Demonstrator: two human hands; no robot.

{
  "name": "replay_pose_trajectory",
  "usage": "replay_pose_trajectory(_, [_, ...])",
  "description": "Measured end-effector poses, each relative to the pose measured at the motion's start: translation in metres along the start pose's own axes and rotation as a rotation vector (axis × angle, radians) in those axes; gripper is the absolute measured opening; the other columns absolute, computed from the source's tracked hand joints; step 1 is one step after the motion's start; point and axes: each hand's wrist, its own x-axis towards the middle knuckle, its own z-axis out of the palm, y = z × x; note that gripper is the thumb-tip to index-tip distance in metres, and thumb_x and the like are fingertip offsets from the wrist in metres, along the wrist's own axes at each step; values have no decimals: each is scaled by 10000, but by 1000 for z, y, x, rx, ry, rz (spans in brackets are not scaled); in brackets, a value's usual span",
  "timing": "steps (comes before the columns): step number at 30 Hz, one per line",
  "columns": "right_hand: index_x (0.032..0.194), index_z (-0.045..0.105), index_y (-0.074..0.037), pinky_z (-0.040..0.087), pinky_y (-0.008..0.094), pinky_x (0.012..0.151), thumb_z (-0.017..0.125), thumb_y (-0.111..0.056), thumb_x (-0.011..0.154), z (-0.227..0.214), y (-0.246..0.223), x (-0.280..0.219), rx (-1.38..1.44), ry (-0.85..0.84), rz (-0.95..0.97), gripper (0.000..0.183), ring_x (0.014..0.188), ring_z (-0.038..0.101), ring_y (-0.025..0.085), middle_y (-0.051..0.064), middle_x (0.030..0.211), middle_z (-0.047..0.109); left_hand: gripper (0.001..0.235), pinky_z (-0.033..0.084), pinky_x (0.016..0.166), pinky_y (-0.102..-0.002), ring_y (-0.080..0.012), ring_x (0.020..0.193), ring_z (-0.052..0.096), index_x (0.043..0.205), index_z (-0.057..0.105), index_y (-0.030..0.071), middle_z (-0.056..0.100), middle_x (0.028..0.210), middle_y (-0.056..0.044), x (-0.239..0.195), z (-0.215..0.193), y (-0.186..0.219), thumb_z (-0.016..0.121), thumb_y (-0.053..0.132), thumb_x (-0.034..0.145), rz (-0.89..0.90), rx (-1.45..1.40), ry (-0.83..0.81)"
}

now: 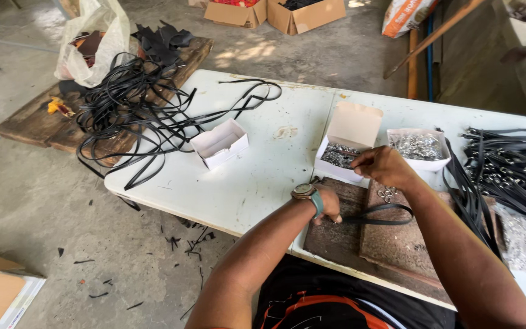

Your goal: The person attaches metal eyelets to the ends of black leather straps using a hammer and a metal punch on a wooden block. They repeatedly pick up straps, position them, and strike the eyelets to secure them.

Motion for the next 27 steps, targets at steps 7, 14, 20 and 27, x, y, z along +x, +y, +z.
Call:
replay_pose_trajectory(7, [1066,780,-80,611,365,693,713,-113,921,14,-25,-58,-16,-129,75,163,718,707,279,45,1026,792,497,596,743,-372,-169,697,771,938,732,-2,804,827,-73,8,0,1,716,494,908,6,-19,-9])
replay_pose_trajectory(14, [1120,631,10,618,328,783,732,6,824,12,-22,-79,112,-96,-174,313,877,767,202,146,962,789,462,607,703,-378,-189,650,766,919,732,-30,780,849,-92,8,0,-9,791,424,858,52,-188,10])
replay_pose_trajectory(20, [1154,563,-21,604,321,831,708,-4,860,23,-39,-86,-6,-246,-76,328,860,773,209,154,966,770,436,580,611,-348,-176,598,729,877,716,-31,751,788,-90,-8,-3,-10,830,389,843,3,-279,28])
replay_pose_trajectory(27, [1058,571,-61,629,299,778,683,-52,910,46,-39,-88,-142,-291,-94,186,825,778,191,116,928,773,439,528,447,-316,-155,556,701,974,743,-47,764,739,-106,-29,8,-12,680,388,957,33,-284,27])
